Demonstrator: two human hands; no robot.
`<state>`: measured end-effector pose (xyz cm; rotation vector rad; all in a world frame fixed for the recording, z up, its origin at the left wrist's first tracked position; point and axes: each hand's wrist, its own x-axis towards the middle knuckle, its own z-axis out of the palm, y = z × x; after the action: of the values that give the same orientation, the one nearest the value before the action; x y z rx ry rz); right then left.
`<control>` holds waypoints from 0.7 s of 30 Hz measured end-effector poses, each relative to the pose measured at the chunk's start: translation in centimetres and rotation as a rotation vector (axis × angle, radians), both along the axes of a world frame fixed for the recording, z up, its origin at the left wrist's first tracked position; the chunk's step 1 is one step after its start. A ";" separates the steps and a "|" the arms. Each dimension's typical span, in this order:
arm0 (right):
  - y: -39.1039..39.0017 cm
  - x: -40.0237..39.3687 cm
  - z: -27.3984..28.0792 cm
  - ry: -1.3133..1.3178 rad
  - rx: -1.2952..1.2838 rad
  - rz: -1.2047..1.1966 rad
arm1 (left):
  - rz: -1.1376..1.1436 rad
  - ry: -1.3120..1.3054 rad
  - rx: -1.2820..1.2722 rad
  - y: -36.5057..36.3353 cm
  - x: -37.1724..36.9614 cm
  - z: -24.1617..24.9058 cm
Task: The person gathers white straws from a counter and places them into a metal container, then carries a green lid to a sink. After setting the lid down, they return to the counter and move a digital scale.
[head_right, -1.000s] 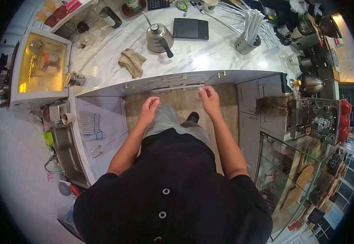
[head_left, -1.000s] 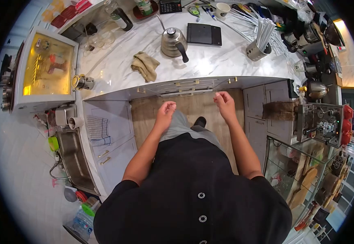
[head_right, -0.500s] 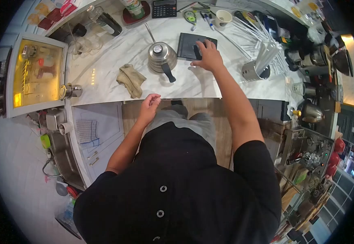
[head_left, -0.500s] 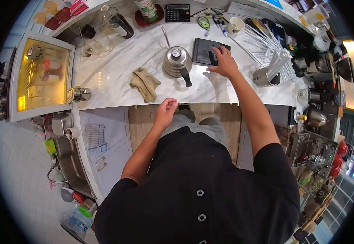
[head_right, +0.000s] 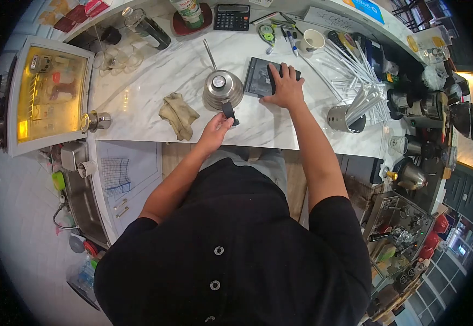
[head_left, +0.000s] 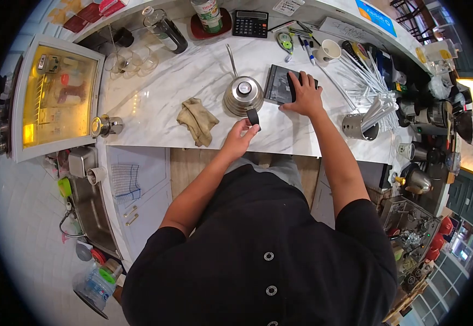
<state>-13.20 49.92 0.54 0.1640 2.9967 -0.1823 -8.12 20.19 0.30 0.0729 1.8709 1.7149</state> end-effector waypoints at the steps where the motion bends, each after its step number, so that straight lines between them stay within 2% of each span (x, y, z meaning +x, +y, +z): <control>1: 0.2 0.0 0.0 -0.007 -0.005 0.012 | 0.002 -0.004 0.001 0.3 0.1 0.0; 9: 1.3 -0.8 0.4 -0.084 0.042 0.128 | -0.002 0.125 -0.015 1.2 0.2 -0.6; 11: 1.1 -0.3 0.0 -0.068 0.049 0.121 | 0.037 0.078 -0.032 1.2 0.6 0.0; 13: 0.8 0.6 0.2 -0.063 0.041 0.059 | 0.069 0.034 -0.044 1.2 0.6 0.1; 17: -0.9 3.6 0.3 -0.069 0.089 -0.002 | 0.095 0.143 -0.052 0.7 1.0 -1.3; 19: -3.0 5.7 0.4 -0.065 0.044 -0.154 | 0.059 0.228 -0.085 0.1 1.1 -1.7; 21: -4.9 8.2 -0.1 -0.048 0.010 -0.275 | 0.049 0.205 -0.117 -0.9 2.0 -1.6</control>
<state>-5.01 45.01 0.48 0.5736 2.9161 -0.1885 -6.11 19.34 -1.30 0.1634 2.1352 1.6797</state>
